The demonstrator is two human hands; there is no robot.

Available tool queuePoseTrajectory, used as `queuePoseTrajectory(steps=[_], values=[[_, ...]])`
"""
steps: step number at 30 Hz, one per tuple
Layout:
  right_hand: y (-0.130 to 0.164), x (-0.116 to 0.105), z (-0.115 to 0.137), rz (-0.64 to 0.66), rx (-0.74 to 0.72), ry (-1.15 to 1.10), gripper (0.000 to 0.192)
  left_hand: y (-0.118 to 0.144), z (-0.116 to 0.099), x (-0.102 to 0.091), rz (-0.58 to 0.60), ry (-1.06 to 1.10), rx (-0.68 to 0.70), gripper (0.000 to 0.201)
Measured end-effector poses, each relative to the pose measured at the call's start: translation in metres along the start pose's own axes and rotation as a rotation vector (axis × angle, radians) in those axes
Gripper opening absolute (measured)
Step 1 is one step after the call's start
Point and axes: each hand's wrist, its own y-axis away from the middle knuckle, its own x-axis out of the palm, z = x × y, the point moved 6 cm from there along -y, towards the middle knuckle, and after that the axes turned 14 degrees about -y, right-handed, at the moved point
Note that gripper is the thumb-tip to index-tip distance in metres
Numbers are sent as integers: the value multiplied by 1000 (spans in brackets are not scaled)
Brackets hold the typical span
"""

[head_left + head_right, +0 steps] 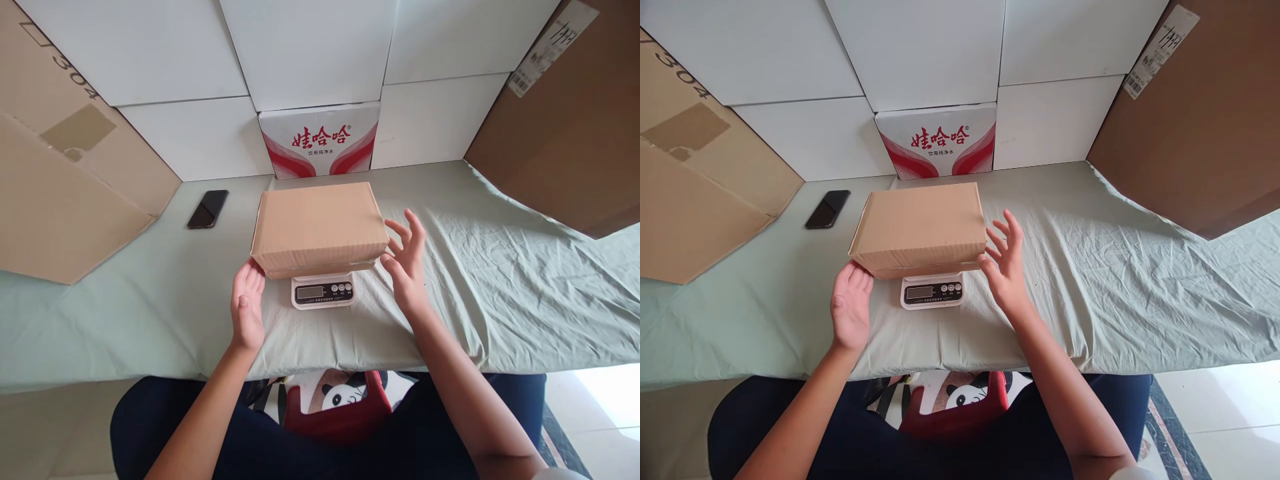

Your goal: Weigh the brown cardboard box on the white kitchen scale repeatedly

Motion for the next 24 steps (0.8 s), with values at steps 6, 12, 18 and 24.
queuePoseTrajectory(steps=[6, 12, 18, 24], values=[[0, 5, -3, 43, 23, 1, 84, 0, 2, 1, 25, 6, -16, 74], [-2, 11, -9, 108, 27, -36, 89, -1, 3, 2, 52, 12, -20, 76], [-1, 22, 2, 158, 37, -2, 79, 3, 9, 4, 84, 35, -41, 77], [-40, 30, 12, 141, -52, 40, 72, -34, -5, 16, 89, 98, -5, 73]])
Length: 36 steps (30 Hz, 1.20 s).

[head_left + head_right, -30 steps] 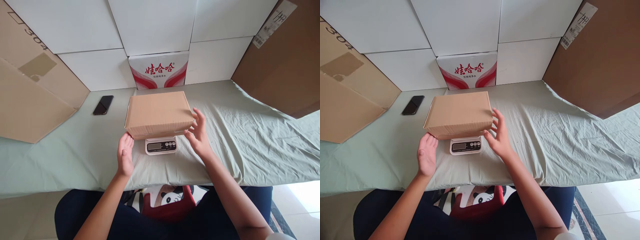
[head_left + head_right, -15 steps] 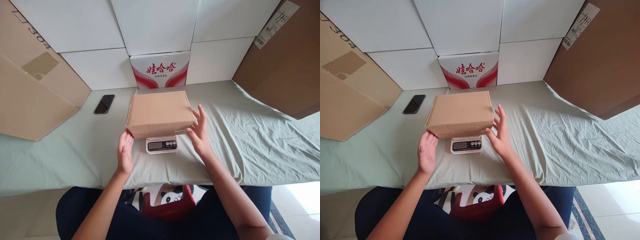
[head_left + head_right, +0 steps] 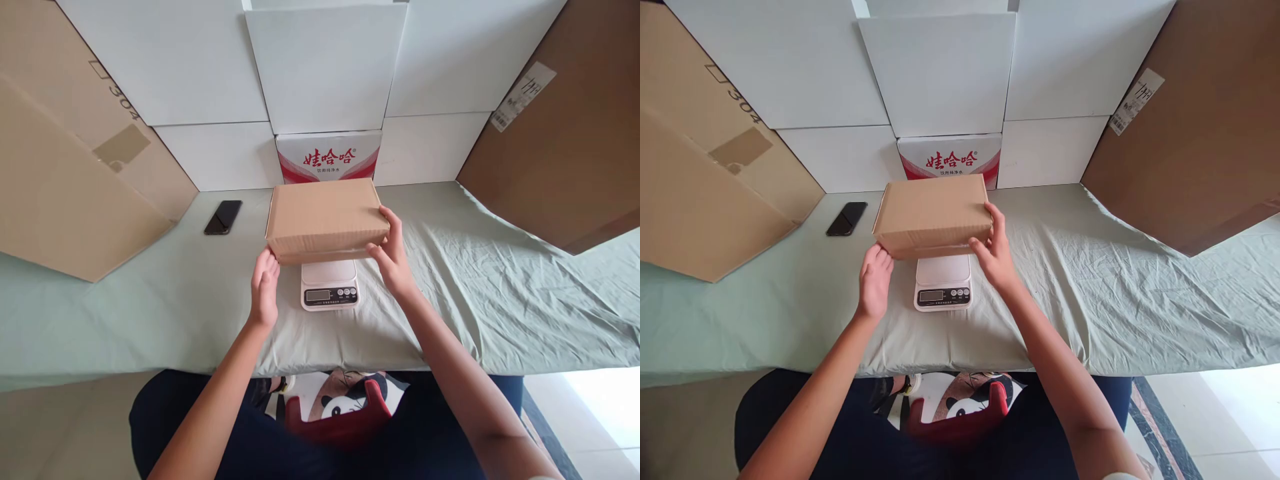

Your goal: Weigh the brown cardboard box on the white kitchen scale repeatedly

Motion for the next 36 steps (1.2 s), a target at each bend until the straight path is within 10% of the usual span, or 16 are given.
queuePoseTrajectory(steps=[5, 10, 29, 36], values=[[-56, -8, -30, -90, -272, 57, 76, -63, 16, 25, 91, 21, -18, 62], [-72, -7, -85, -102, -201, 8, 83, -98, 54, 33, 43, 40, -67, 66], [-77, -7, -114, -72, -3, -47, 97, -102, 80, 23, 55, 3, -138, 71], [-69, -36, -125, -244, 63, -84, 87, -111, 87, 12, -2, -24, -196, 86]])
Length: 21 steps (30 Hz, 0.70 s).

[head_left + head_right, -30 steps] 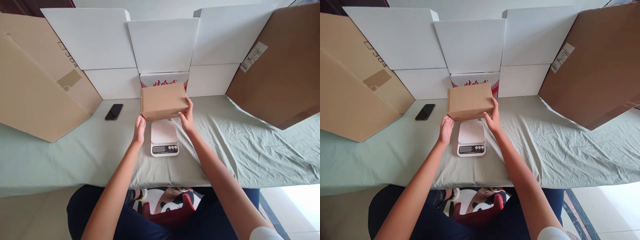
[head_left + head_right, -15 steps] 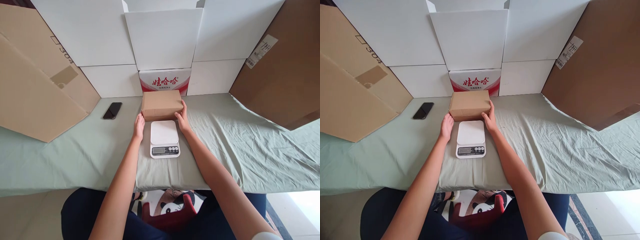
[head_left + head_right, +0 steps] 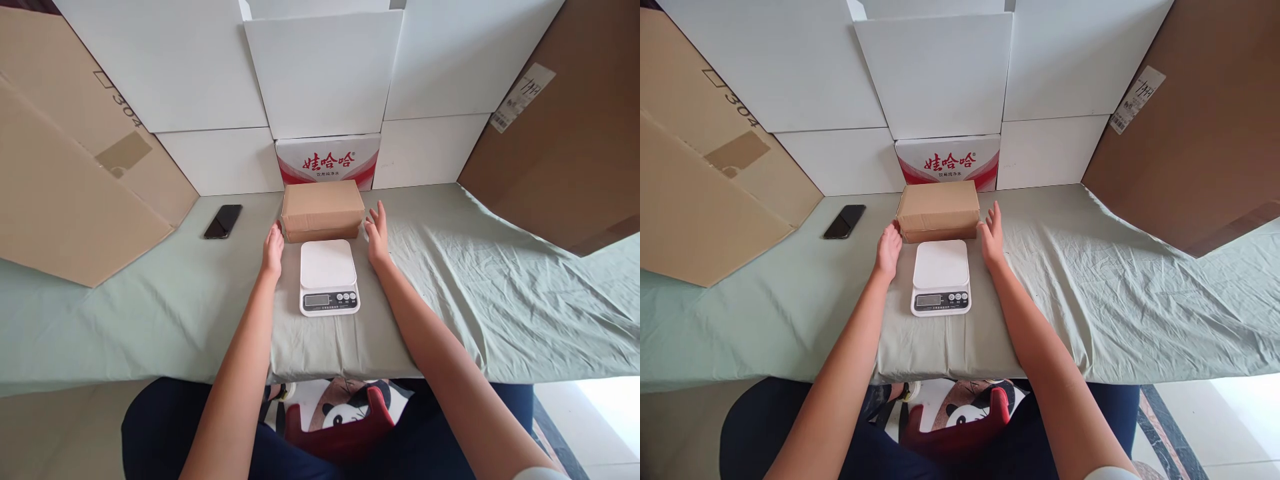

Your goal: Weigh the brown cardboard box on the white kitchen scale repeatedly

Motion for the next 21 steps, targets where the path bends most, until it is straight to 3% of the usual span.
queuePoseTrajectory(steps=[3, 10, 17, 21], values=[[1, 6, -2, 57, 78, -14, 91, 1, -1, 5, 55, 5, -1, 83], [7, 30, 13, 253, 0, -20, 78, 3, 2, 8, 75, 3, -34, 72], [20, 31, 56, 223, -211, 1, 75, 27, -43, 12, 118, -29, 240, 62], [51, 27, 79, 228, -188, -36, 72, 61, -55, 5, 89, -15, 269, 64]])
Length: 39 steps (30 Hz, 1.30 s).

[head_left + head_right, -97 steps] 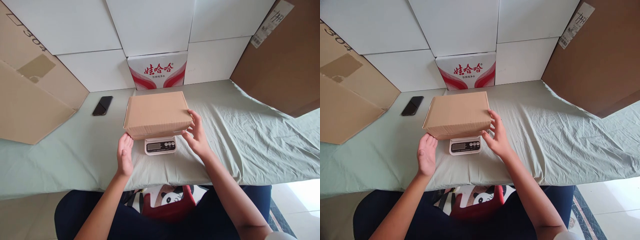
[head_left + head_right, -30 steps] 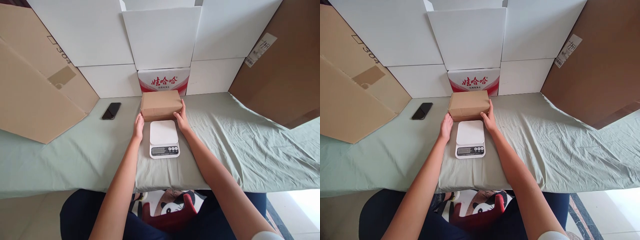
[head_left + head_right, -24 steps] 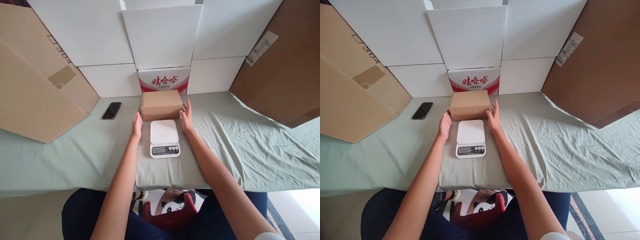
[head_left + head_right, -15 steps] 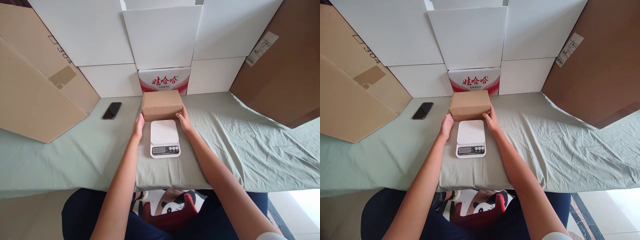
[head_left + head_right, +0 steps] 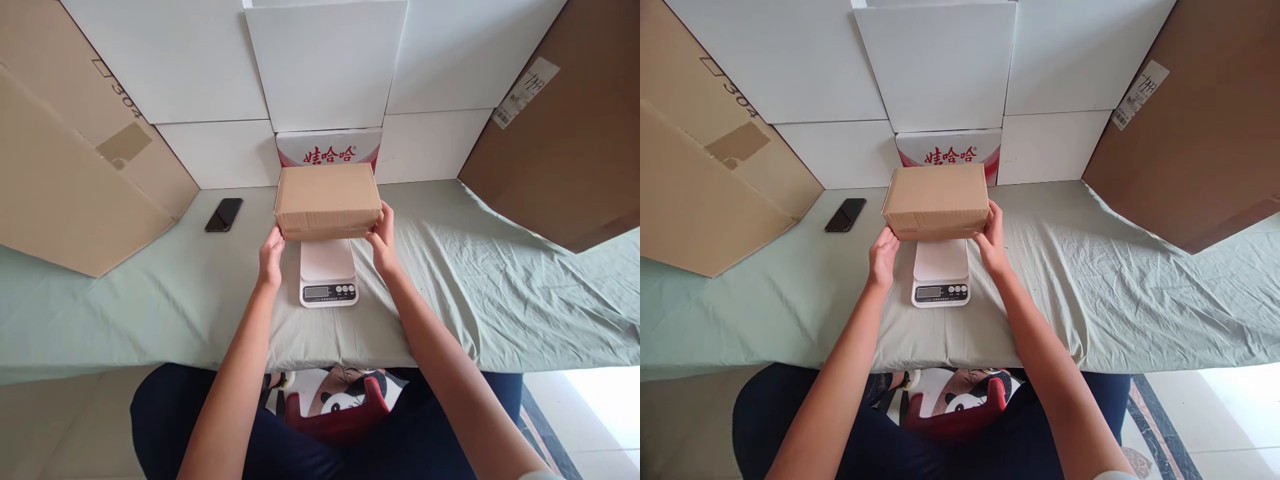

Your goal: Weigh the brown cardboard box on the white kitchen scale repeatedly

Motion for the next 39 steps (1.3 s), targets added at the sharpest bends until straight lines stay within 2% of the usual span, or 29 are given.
queuePoseTrajectory(steps=[6, 10, 18, 24, 39], values=[[62, -3, 15, 36, 62, -19, 83, 65, 5, -20, -76, -34, -101, 68], [79, -4, 19, 78, 70, 12, 87, 85, 2, -26, -70, -39, -119, 71], [67, -5, 32, -2, 94, 44, 76, 93, -7, -24, -101, -57, -105, 67], [61, 2, 37, 8, 124, 50, 66, 93, -13, -25, -134, -54, -121, 67], [61, 3, 39, -36, 140, 86, 52, 93, -16, -24, -156, -47, -105, 61]])
